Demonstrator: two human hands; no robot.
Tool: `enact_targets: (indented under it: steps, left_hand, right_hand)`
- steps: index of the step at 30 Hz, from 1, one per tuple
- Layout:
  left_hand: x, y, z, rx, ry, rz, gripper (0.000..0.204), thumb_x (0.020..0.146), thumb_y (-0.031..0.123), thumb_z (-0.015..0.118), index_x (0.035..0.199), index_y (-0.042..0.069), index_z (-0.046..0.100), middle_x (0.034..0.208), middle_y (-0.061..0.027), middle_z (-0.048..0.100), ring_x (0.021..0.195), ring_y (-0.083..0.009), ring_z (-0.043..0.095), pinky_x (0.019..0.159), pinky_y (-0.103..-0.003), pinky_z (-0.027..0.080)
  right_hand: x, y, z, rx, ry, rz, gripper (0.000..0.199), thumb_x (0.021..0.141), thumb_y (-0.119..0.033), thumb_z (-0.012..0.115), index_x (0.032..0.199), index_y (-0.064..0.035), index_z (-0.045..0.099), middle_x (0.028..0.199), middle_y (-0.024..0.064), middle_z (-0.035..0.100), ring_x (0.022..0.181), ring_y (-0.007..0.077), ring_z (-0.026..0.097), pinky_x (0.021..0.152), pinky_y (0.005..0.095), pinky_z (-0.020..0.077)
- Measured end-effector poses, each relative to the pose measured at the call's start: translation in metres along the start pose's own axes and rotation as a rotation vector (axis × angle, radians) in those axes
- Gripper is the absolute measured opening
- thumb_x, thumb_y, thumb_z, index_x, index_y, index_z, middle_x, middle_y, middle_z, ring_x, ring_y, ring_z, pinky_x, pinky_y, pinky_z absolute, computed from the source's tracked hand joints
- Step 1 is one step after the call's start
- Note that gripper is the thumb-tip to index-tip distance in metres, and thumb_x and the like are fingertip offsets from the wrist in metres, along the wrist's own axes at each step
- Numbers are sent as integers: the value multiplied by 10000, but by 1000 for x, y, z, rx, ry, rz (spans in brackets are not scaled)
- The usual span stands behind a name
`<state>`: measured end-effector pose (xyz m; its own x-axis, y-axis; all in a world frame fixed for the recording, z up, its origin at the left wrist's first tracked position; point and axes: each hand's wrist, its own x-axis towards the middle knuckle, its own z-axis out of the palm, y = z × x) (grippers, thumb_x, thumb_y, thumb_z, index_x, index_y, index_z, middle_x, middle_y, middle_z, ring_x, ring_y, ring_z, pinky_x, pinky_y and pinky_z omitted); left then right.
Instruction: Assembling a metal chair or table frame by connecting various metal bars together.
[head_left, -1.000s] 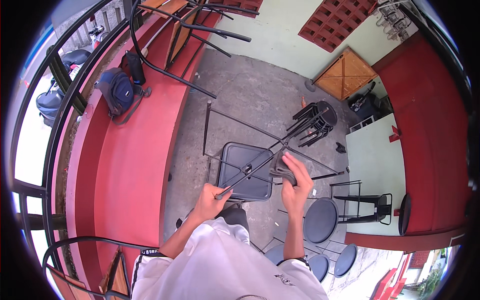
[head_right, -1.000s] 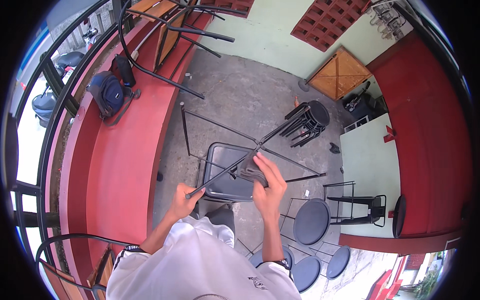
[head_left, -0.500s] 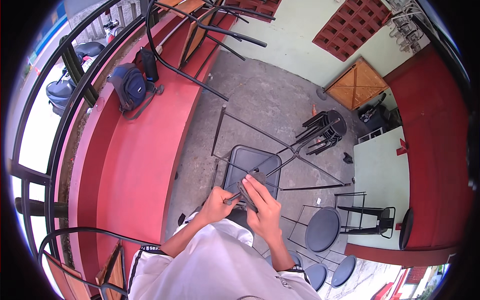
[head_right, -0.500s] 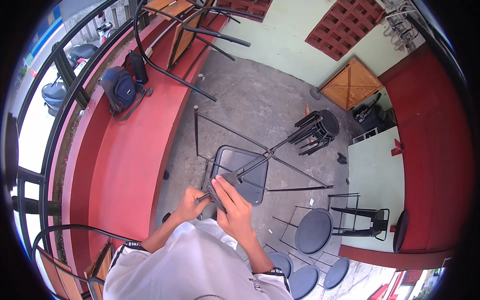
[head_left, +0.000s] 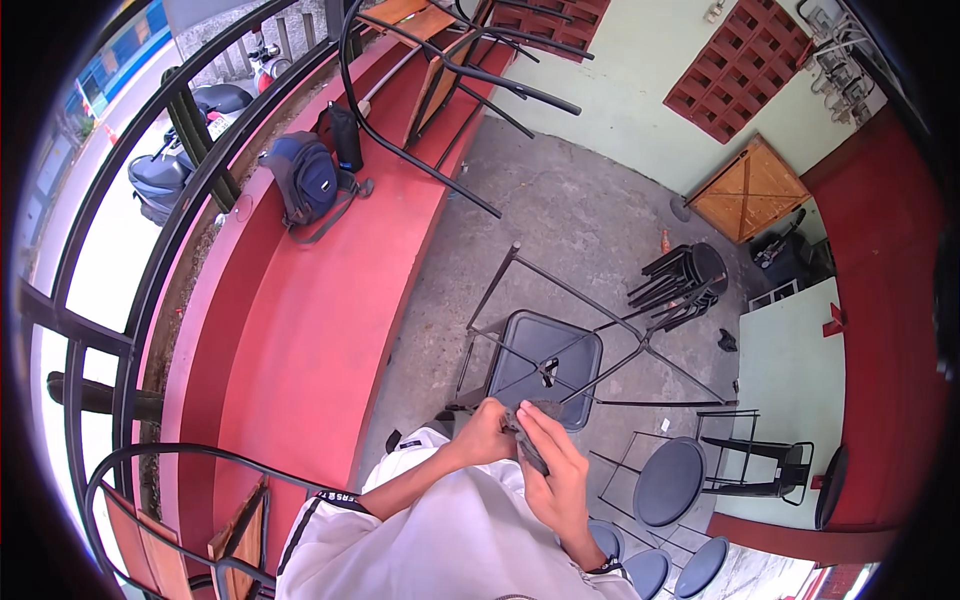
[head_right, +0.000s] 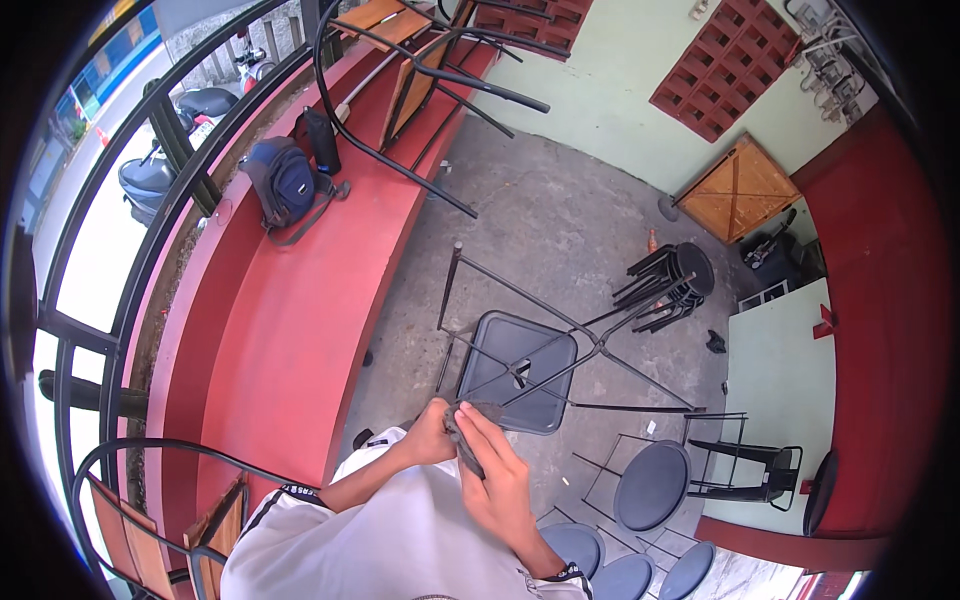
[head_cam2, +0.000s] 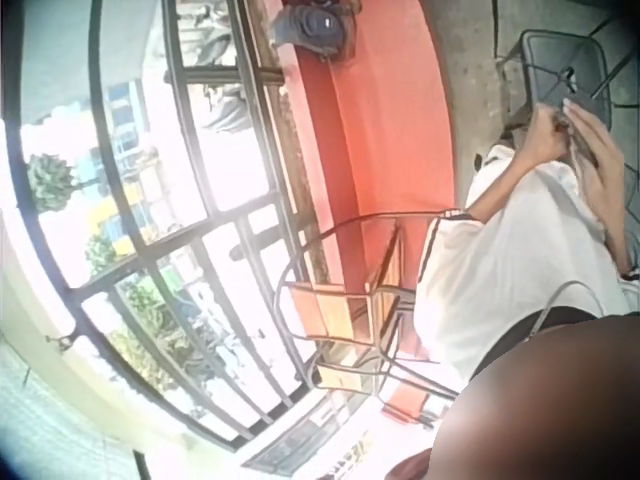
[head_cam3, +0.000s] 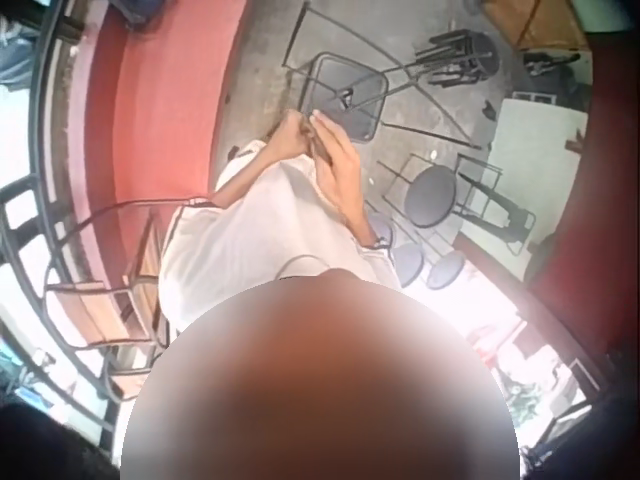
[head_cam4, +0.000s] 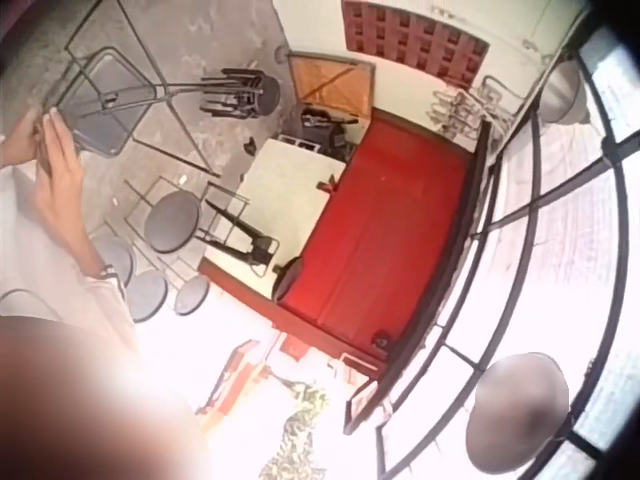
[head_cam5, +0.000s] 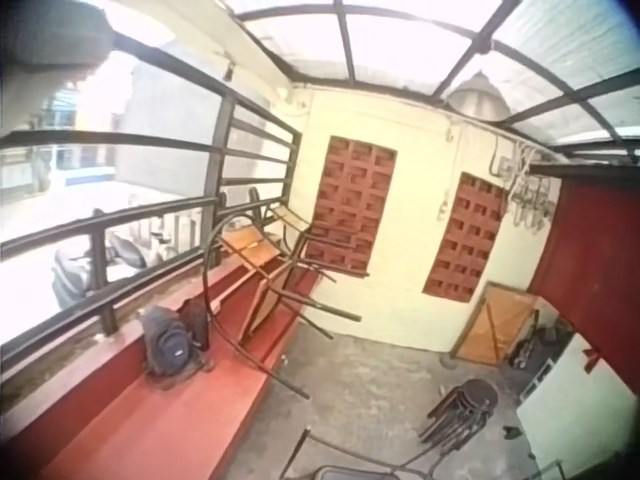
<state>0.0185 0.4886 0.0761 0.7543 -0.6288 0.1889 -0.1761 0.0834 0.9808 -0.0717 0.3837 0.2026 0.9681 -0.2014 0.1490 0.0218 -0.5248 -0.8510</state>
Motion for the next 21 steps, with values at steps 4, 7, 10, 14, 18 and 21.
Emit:
enact_targets:
  steps: [4,7,10,14,18,21]
  left_hand:
    - [5,7,-1,-99,-52,-29,109,707,-34,663,695,-82,566,554,-196,434,507,-114,381,479,-362,349]
    - [4,9,-3,-64,-97,-115,74,730,-22,654,719,-70,599,530,-124,407,540,-59,363,475,-313,325]
    - [4,8,-3,-68,-105,-126,104,803,8,723,760,-41,642,523,-80,419,508,-82,360,472,-300,326]
    - [5,3,1,-104,-6,58,95,745,28,713,787,-38,658,570,-123,557,505,-127,442,512,-318,415]
    - [5,-3,-8,-244,-99,57,128,740,40,727,810,-37,652,644,-165,627,509,-232,527,553,-345,472]
    - [6,-5,-12,-189,-146,7,157,745,51,734,783,-41,612,643,-184,614,521,-298,531,546,-358,459]
  right_hand:
    - [1,5,-18,143,-50,27,467,842,103,608,1301,37,663,1342,187,662,966,213,715,805,289,556]
    - [2,16,-33,569,-81,160,424,911,47,585,1332,40,636,1352,169,653,661,72,614,548,214,492]
    - [2,20,-27,713,181,272,425,947,25,559,1369,46,598,1346,179,654,664,81,620,554,233,511]
    - [11,12,-5,505,-18,269,424,1009,-15,535,1430,36,536,1318,172,648,667,96,620,575,240,520]
    - [16,3,20,383,-127,207,250,1055,-154,545,1182,56,594,992,81,617,588,88,563,514,239,446]
    - [23,13,21,380,-142,165,207,1034,-182,625,1045,22,585,828,50,571,623,79,539,513,254,422]
